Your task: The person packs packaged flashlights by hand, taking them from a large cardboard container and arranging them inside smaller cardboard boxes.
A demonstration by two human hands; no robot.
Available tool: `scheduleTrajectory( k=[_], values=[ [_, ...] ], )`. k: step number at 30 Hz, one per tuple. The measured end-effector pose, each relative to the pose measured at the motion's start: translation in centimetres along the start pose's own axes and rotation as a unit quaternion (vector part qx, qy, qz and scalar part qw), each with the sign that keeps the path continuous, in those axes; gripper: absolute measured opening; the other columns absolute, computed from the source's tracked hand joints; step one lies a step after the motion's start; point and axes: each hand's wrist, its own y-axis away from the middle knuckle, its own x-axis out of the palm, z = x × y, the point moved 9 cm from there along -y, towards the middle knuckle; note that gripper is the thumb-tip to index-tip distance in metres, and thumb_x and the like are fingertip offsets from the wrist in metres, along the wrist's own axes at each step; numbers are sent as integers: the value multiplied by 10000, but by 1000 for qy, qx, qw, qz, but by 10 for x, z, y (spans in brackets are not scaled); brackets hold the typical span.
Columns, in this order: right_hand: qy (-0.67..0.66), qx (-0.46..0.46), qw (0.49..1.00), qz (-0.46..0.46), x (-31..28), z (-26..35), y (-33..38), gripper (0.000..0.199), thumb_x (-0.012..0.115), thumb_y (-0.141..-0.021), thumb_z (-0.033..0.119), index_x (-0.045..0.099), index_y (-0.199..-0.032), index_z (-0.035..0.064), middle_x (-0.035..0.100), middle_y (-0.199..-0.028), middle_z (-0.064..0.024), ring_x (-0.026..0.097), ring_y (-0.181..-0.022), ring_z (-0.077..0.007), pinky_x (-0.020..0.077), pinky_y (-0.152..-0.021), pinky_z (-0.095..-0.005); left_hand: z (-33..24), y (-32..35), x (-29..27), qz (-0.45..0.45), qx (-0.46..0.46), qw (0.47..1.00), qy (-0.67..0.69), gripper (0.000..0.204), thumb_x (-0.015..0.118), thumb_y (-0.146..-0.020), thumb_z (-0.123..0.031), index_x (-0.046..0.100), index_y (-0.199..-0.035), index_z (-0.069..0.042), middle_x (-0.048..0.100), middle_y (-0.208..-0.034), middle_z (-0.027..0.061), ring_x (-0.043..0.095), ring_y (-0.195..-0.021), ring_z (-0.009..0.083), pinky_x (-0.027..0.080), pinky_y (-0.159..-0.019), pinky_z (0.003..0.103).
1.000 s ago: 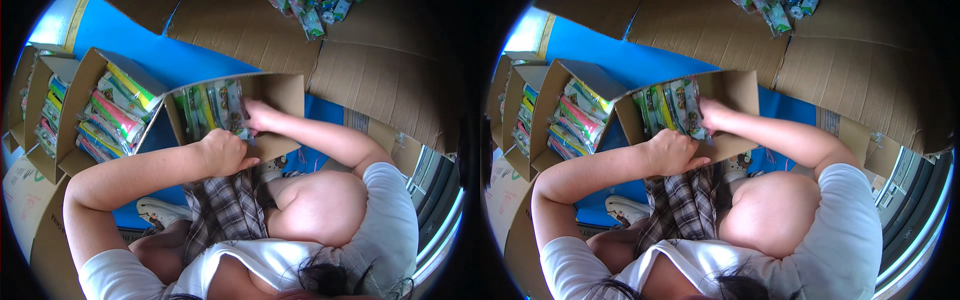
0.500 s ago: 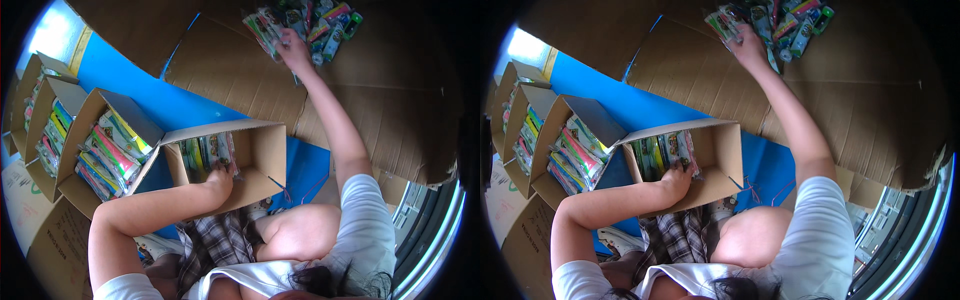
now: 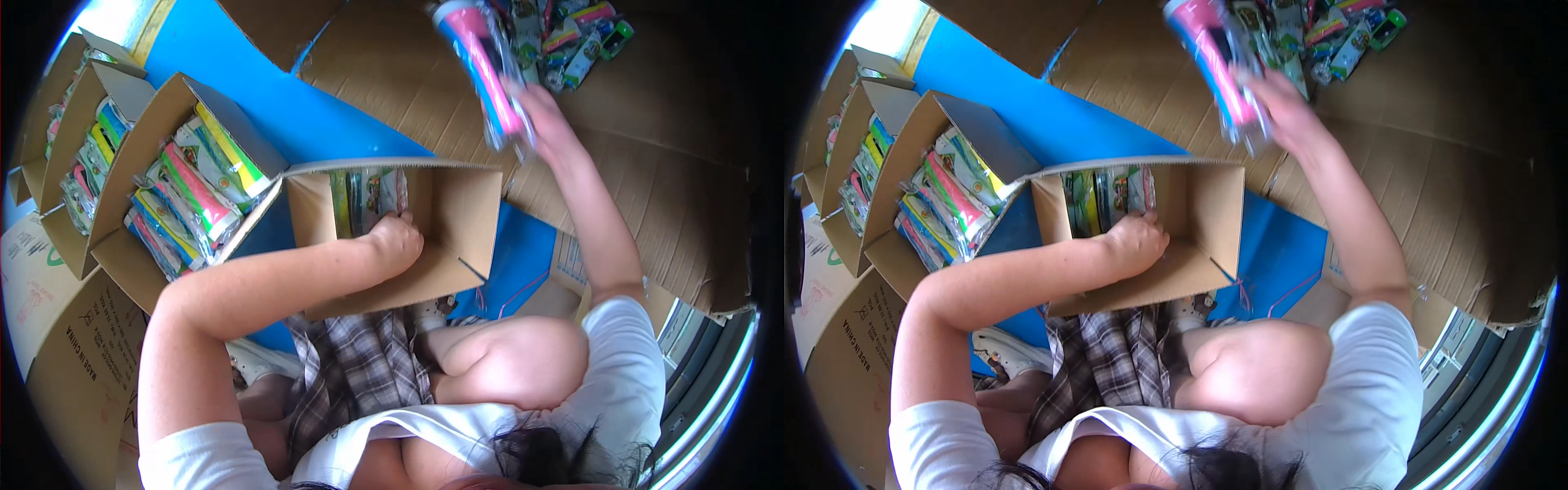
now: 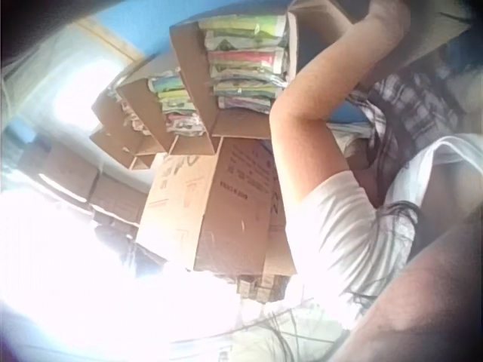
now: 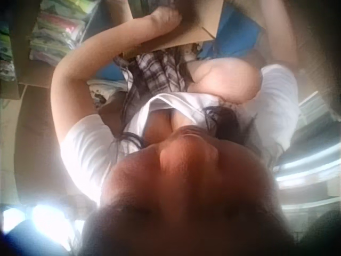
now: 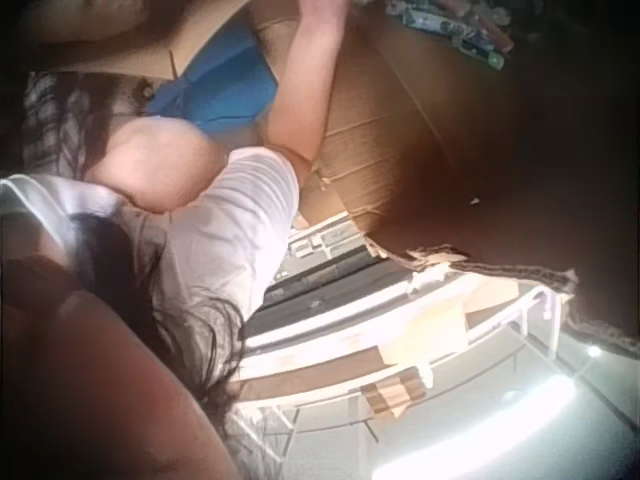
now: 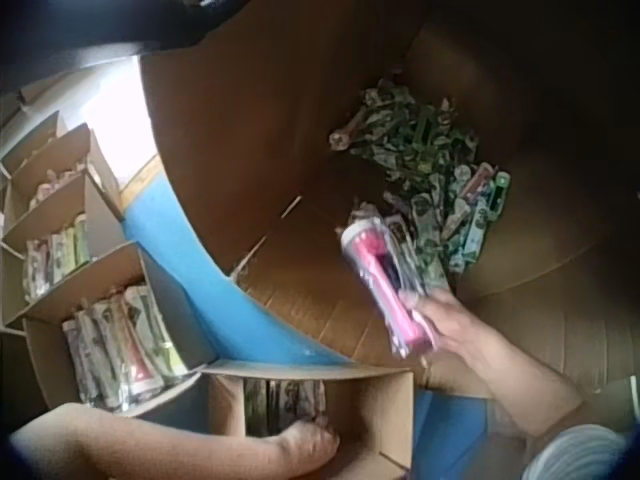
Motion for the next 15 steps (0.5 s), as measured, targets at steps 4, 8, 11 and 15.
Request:
scheduleTrajectory(
  k=[4,8,11,15],
  values=[
    [102,136,967,190,71,-22,130,460,735,-763,217,534,-1114,-2,585,-979,-27,534,-899,-81,458,-778,-250,-10,10,4,-23,60,996,-62,342,522,-822,-194,608,-1114,-37,539,-1250,125,473,-1168,262,418,-909,393],
    [277,250,888,267,72,-62,167,622,719,-732,295,477,-1190,-49,594,-1027,-122,562,-936,-168,454,-822,-291,-6,26,20,73,41,992,-96,535,534,-818,-230,464,-1305,-18,377,-1406,166,409,-1223,295,383,-950,427],
    [478,194,845,139,62,-64,141,585,696,-732,324,483,-1132,-47,589,-981,-177,585,-901,-245,468,-787,-327,-2,29,21,71,-4,992,-105,615,530,-826,-254,368,-1372,-23,283,-1455,191,389,-1231,325,382,-948,443],
    [587,37,808,40,94,-88,94,635,640,-754,302,364,-1167,-94,598,-812,-242,608,-767,-393,495,-683,-429,-11,11,24,122,25,978,-165,585,516,-831,-243,385,-1363,-37,295,-1447,197,395,-1223,331,390,-941,446]
  ],
)
